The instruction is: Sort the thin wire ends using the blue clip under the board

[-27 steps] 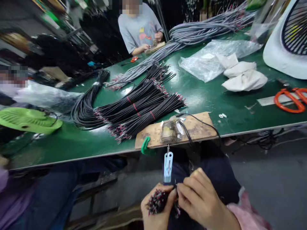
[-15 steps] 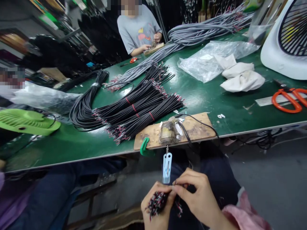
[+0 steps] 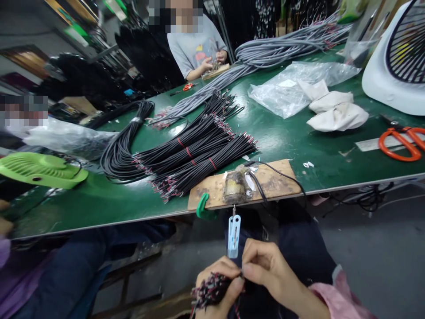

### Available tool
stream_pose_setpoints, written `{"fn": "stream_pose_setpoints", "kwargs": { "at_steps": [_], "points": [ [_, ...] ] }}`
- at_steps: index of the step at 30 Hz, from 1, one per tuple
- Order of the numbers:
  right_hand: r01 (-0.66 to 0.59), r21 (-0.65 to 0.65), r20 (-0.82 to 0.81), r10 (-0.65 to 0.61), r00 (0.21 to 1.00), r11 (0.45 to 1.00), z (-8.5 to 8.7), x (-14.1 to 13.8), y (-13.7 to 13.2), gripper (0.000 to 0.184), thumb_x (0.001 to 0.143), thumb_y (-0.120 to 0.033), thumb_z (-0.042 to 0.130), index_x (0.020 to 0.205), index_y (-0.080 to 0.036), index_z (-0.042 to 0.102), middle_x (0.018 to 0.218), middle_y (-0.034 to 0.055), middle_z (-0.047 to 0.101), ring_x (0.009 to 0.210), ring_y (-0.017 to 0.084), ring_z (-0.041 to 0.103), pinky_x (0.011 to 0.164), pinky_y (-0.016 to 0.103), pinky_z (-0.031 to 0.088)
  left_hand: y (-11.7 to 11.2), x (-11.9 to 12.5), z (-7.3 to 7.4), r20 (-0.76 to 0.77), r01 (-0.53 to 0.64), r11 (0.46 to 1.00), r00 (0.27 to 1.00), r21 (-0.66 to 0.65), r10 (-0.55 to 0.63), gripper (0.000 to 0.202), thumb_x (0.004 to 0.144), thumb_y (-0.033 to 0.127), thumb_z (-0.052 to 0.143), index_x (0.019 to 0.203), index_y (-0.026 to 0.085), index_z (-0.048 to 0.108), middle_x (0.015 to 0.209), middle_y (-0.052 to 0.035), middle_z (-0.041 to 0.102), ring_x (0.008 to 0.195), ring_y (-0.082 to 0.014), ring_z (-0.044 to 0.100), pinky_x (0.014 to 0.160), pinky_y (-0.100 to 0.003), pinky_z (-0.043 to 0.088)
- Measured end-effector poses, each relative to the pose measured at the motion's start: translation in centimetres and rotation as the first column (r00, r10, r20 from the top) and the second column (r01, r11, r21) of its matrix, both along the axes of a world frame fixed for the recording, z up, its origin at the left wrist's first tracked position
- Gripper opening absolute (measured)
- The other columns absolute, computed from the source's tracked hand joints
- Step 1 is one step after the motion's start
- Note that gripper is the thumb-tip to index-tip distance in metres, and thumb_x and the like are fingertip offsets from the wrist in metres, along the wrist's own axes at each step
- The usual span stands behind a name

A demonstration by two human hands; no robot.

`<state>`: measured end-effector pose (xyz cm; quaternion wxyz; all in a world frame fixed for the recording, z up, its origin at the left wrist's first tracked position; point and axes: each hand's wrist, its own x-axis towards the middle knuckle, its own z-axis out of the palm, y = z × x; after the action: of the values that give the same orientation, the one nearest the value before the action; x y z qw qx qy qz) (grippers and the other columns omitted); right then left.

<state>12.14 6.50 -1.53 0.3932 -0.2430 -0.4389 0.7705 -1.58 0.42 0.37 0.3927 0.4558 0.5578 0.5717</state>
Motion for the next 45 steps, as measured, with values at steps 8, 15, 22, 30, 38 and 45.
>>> {"fn": "stream_pose_setpoints", "kwargs": {
  "at_steps": [8, 15, 22, 30, 38, 45],
  "points": [
    [0.096, -0.114, 0.081, -0.087, 0.993, 0.989, 2.4, -1.4, 3.6, 0.042, 0.087, -0.056, 0.06, 0.08, -0.016, 0.069, 0.069, 0.0005, 0.054, 0.065, 0.014, 0.044, 0.062, 0.026, 0.036, 0.7, 0.7, 0.9, -0.109, -0.189, 0.928, 0.966, 0.32, 0.234, 0.013, 0.074, 0.027, 0.079, 0.067, 0.021, 0.069, 0.058, 0.0039, 0.066, 0.047, -0.0096, 0.057, 0.049, -0.02, 0.043],
    [0.033, -0.245, -0.013, -0.037, 0.999, 0.969, 4.0, -2.8, 4.5, 0.044, 0.079, -0.057, 0.07, 0.072, -0.014, 0.07, 0.063, -0.0002, 0.054, 0.059, 0.011, 0.044, 0.055, 0.022, 0.037, 1.9, 0.1, 1.2, -0.168, -0.207, 0.904, 0.944, 0.374, 0.285, 0.012, 0.071, 0.013, 0.076, 0.068, 0.021, 0.069, 0.059, 0.0062, 0.065, 0.047, -0.0086, 0.055, 0.048, -0.02, 0.042],
    [-0.015, -0.278, -0.121, -0.02, 0.992, 0.96, 3.9, -2.7, 4.5, 0.044, 0.079, -0.056, 0.071, 0.072, -0.012, 0.07, 0.064, 0.0007, 0.057, 0.058, 0.011, 0.049, 0.055, 0.021, 0.04, 2.3, 0.0, 2.0, -0.212, -0.169, 0.95, 0.95, 0.263, 0.228, 0.01, 0.071, 0.016, 0.078, 0.066, 0.022, 0.071, 0.057, 0.0023, 0.066, 0.045, -0.0119, 0.056, 0.049, -0.022, 0.045],
    [-0.004, -0.276, -0.082, -0.02, 0.996, 0.961, 0.9, -0.9, 3.4, 0.048, 0.088, -0.059, 0.056, 0.078, -0.014, 0.071, 0.067, 0.0036, 0.061, 0.063, 0.014, 0.051, 0.061, 0.027, 0.04, 2.0, -0.3, 1.7, -0.126, -0.113, 0.964, 0.981, 0.241, 0.147, 0.01, 0.069, 0.016, 0.08, 0.069, 0.023, 0.073, 0.059, 0.0026, 0.069, 0.049, -0.0112, 0.059, 0.052, -0.02, 0.045],
    [0.05, 0.142, 0.363, -0.099, 0.927, 0.989, 0.4, 1.1, 1.7, 0.021, 0.086, -0.033, 0.068, 0.074, -0.016, 0.068, 0.071, 0.0012, 0.058, 0.068, 0.017, 0.054, 0.062, 0.028, 0.041, 0.1, -0.8, 0.6, -0.114, 0.029, 0.997, 0.993, -0.071, -0.037, 0.022, 0.08, 0.034, 0.071, 0.061, 0.022, 0.072, 0.055, -0.002, 0.071, 0.054, -0.0175, 0.064, 0.06, -0.027, 0.046],
    [-0.109, 0.501, 0.405, -0.122, 0.906, 0.858, 2.9, 0.6, 0.8, 0.008, 0.084, -0.013, 0.066, 0.081, -0.019, 0.07, 0.076, 0.0033, 0.064, 0.076, 0.02, 0.056, 0.074, 0.033, 0.043, 0.0, 0.4, 0.8, -0.095, -0.045, 0.945, 0.995, -0.323, 0.015, 0.018, 0.066, 0.029, 0.073, 0.059, 0.018, 0.06, 0.054, 0.0006, 0.059, 0.051, -0.015, 0.051, 0.051, -0.025, 0.039]
  ]
}}
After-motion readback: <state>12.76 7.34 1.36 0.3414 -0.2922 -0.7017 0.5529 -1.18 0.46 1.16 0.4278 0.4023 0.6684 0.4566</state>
